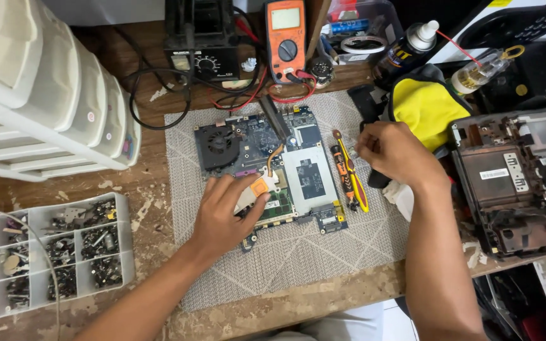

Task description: Connecting and disconnecting various ribbon cables and wires on a laptop motherboard during a repair or assembly process.

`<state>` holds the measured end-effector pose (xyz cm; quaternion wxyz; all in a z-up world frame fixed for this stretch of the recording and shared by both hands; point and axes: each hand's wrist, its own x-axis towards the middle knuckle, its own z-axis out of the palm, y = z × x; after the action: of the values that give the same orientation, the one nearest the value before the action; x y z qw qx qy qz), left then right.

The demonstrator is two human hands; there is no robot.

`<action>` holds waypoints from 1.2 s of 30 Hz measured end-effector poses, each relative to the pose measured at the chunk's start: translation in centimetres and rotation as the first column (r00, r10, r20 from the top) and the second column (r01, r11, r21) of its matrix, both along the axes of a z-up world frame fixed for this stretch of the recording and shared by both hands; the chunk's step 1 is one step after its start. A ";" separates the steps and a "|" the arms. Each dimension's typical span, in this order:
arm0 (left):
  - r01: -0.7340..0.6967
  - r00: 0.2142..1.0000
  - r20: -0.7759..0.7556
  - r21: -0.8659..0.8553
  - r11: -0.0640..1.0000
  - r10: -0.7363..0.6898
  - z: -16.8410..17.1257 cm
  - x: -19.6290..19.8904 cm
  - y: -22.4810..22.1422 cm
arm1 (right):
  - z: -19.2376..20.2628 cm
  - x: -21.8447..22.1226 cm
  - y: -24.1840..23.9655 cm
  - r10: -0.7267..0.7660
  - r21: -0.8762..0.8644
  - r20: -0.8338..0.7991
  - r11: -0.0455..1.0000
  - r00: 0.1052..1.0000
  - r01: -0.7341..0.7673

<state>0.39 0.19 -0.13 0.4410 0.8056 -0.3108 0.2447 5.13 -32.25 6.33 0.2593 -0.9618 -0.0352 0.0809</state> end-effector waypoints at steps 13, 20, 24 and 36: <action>-0.023 1.000 -0.016 0.006 1.000 0.023 0.0 -0.3 -0.2 | 0.1 -0.9 5.3 0.143 0.129 0.369 0.971 0.918 -0.203; -0.011 1.000 -0.024 -0.007 1.000 0.011 0.8 -0.2 -0.1 | -0.1 -3.3 11.2 0.235 0.498 0.326 0.781 0.916 -0.378; -0.019 1.000 -0.003 0.001 1.000 0.019 0.7 -0.3 -0.1 | -1.2 -3.2 11.9 0.140 0.589 0.342 0.739 0.929 -0.328; -0.021 1.000 0.007 -0.032 0.999 0.021 0.2 -0.4 -0.1 | -2.1 -3.6 12.5 0.075 0.676 0.321 0.680 0.944 -0.284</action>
<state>-0.01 0.05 0.04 0.4502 0.8008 -0.3000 0.2572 1.50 -19.72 4.20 0.5952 -0.7787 -0.1935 -0.0440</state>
